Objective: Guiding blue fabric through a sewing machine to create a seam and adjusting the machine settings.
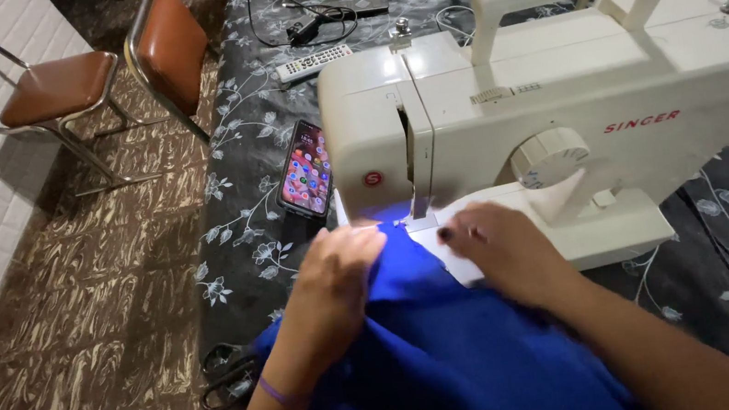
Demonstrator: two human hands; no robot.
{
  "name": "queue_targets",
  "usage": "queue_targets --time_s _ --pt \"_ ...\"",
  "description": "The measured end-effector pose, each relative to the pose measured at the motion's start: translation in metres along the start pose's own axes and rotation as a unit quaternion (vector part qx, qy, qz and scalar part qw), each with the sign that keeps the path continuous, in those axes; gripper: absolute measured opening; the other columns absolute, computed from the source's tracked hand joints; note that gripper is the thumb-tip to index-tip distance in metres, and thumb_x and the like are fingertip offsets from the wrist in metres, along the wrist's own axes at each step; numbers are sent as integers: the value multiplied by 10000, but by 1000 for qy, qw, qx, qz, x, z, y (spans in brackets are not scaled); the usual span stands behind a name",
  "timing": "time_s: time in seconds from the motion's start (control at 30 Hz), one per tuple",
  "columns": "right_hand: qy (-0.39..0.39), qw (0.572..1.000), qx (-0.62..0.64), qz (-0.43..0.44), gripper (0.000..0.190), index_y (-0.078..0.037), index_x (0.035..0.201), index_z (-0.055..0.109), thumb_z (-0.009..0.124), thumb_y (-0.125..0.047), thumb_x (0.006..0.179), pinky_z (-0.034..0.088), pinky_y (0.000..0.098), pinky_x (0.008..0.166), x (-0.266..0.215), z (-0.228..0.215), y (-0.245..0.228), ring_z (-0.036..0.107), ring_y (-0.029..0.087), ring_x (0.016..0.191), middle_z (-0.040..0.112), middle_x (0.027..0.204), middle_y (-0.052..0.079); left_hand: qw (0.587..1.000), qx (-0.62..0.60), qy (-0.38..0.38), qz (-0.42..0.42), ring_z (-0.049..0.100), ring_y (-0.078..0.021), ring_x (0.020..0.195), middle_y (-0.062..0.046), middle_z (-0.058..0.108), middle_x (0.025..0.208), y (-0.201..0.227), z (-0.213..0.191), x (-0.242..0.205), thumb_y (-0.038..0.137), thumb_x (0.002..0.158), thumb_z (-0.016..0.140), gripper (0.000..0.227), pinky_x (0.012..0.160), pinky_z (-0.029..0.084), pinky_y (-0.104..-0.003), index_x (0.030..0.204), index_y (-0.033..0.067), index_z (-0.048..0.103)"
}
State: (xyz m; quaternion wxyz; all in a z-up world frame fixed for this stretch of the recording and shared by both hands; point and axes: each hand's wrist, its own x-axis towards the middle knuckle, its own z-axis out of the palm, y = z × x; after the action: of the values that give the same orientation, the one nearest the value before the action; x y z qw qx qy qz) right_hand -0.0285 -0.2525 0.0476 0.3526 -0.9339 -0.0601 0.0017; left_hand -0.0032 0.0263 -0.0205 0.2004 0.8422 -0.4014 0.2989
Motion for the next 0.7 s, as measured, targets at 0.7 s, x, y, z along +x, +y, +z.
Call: queue_targets --time_s 0.7 --pt "64 991 -48 -107 397 -105 692 701 745 -404 950 554 433 704 -90 4 -18 714 341 775 741 752 110 859 -221 -143 -438 765 -446 1077 -191 824 1043 -14 -82 -39 456 983 670 452 935 567 -559 1339 192 757"
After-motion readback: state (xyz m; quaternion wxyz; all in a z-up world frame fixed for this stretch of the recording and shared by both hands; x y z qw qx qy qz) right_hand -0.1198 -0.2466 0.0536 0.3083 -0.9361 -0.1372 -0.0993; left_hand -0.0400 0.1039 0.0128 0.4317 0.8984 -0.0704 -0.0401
